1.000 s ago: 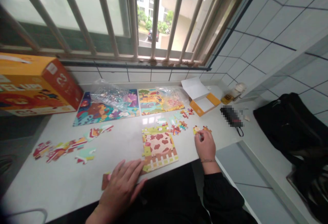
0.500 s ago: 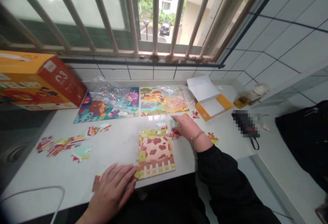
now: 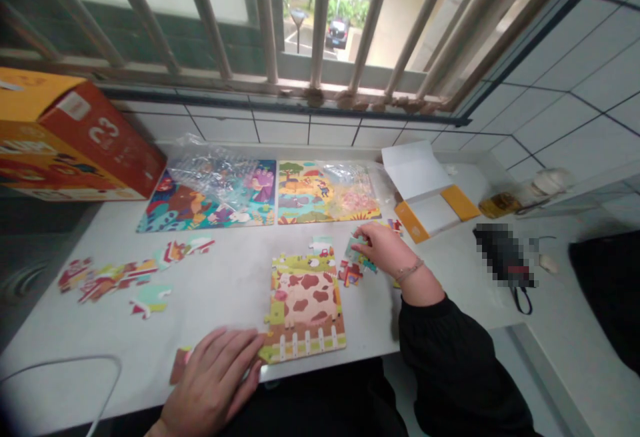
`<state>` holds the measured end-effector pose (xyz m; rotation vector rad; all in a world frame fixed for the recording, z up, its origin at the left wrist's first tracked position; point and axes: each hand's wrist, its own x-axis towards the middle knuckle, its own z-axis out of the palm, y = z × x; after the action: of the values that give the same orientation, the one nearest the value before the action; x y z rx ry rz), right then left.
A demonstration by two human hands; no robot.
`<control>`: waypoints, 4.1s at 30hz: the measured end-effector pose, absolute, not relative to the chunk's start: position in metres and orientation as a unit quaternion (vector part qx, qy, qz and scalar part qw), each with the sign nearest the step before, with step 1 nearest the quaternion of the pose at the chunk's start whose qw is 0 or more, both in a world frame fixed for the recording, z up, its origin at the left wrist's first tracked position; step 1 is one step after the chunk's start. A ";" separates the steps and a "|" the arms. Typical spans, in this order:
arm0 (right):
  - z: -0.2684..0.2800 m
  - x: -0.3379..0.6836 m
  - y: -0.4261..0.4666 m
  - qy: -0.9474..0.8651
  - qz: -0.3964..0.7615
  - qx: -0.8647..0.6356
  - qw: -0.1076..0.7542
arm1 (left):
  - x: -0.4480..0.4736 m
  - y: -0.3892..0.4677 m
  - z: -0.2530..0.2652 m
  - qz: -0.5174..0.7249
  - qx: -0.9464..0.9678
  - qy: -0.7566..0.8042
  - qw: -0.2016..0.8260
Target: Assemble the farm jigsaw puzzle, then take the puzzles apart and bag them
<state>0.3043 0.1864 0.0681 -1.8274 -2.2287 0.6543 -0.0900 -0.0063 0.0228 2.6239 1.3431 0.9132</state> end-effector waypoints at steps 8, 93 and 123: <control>0.063 0.240 0.173 -0.600 0.464 -0.595 0.265 | -0.090 -0.005 0.023 0.293 0.851 0.435 0.031; 0.057 0.281 0.182 -0.701 0.045 -0.711 0.019 | -0.088 -0.003 0.024 0.283 0.852 0.439 0.020; 0.069 0.331 0.204 -0.809 0.164 -0.562 -0.043 | -0.088 -0.001 0.025 0.283 0.851 0.441 0.020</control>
<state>0.3312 0.2037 0.0691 -1.8177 -2.6155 0.5285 -0.0876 -0.0011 0.0255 2.6407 1.3676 0.8780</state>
